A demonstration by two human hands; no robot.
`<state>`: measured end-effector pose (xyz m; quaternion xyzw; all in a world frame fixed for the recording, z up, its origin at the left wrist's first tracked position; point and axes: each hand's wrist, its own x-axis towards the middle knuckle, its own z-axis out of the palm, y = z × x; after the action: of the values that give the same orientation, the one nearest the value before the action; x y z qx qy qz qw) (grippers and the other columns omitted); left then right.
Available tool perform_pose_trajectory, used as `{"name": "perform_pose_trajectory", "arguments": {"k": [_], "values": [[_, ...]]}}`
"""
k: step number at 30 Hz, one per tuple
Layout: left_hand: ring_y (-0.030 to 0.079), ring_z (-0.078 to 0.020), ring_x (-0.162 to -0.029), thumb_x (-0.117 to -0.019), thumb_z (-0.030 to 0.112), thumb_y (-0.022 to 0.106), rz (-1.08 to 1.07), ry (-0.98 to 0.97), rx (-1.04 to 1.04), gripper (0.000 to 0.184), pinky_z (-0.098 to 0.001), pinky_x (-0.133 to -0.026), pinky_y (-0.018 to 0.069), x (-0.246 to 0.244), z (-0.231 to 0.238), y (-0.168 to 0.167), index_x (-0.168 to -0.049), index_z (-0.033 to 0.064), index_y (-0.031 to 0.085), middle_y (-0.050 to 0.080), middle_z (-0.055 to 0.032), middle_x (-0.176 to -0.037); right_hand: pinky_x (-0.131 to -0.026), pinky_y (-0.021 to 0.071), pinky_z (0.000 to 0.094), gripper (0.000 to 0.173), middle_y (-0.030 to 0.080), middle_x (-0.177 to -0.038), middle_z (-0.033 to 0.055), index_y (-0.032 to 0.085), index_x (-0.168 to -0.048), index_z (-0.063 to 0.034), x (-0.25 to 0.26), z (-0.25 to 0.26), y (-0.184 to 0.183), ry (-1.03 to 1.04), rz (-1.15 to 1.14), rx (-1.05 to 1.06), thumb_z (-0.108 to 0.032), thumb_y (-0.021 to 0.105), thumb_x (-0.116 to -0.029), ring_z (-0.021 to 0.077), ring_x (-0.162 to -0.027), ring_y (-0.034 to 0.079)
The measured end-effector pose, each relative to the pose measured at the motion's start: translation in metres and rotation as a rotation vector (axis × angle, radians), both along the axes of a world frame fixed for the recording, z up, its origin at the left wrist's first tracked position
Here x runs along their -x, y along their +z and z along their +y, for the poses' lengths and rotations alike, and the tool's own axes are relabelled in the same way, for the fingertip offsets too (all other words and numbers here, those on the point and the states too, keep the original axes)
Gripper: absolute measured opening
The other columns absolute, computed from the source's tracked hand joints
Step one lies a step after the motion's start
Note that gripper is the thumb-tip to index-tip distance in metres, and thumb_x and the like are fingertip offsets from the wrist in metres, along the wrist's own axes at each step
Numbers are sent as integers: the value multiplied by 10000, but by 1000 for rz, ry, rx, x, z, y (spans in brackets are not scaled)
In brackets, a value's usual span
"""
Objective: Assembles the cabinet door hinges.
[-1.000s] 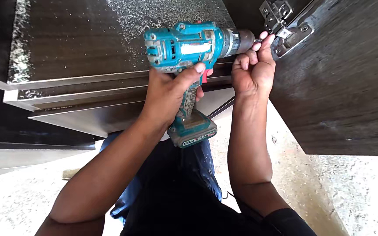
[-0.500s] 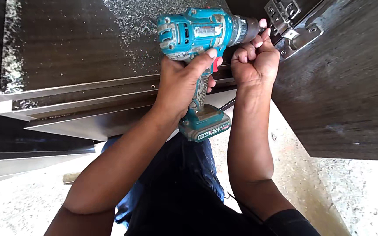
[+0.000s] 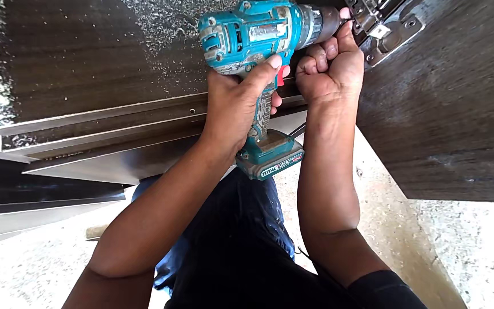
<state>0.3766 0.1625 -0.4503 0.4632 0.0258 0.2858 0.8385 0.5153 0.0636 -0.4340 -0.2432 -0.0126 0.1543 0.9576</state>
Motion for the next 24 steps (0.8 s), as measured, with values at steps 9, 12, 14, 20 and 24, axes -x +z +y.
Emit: {"name": "perform_pose_trajectory", "arguments": {"k": [9, 12, 14, 20, 24], "values": [[691, -265, -606, -1010, 14, 611, 17, -45, 7, 195, -338, -493, 604, -3, 6, 4, -1167, -66, 528, 709, -239, -914, -392, 311, 192, 327, 338, -536, -82, 549, -1182, -104, 25, -37, -30, 193, -384, 220, -263, 267, -1136, 36, -395, 302], [677, -254, -597, -1008, 25, 621, 80, -89, 30, 199, -325, -497, 594, -4, 10, 8, -1171, -63, 546, 709, -237, -907, -407, 336, 184, 271, 382, -559, -98, 657, -1140, -137, 62, -91, -81, 244, -472, 585, -233, 408, -1094, 16, -418, 329], [668, -240, -583, -999, 29, 640, 123, -101, 43, 199, -315, -491, 590, -5, 12, 10, -1161, -56, 562, 703, -225, -881, -405, 327, 183, 245, 387, -545, -93, 704, -1101, -87, 69, -116, -119, 72, -303, 732, -176, 480, -1063, 14, -415, 325], [654, -223, -577, -1020, 60, 615, 175, -141, 51, 166, -307, -501, 583, -7, 15, 13, -1140, -51, 584, 691, -204, -858, -449, 404, 225, 167, 478, -584, -82, 536, -1074, -151, 40, -131, -127, -315, -401, 942, -68, 628, -962, 41, -454, 419], [650, -221, -576, -1024, 67, 605, 186, -145, 48, 160, -306, -499, 579, -7, 16, 15, -1137, -46, 589, 690, -205, -863, -451, 333, 209, 321, 396, -537, -117, 484, -669, -231, 15, -135, -117, -269, -473, 1021, -98, 631, -922, 18, -439, 340]]}}
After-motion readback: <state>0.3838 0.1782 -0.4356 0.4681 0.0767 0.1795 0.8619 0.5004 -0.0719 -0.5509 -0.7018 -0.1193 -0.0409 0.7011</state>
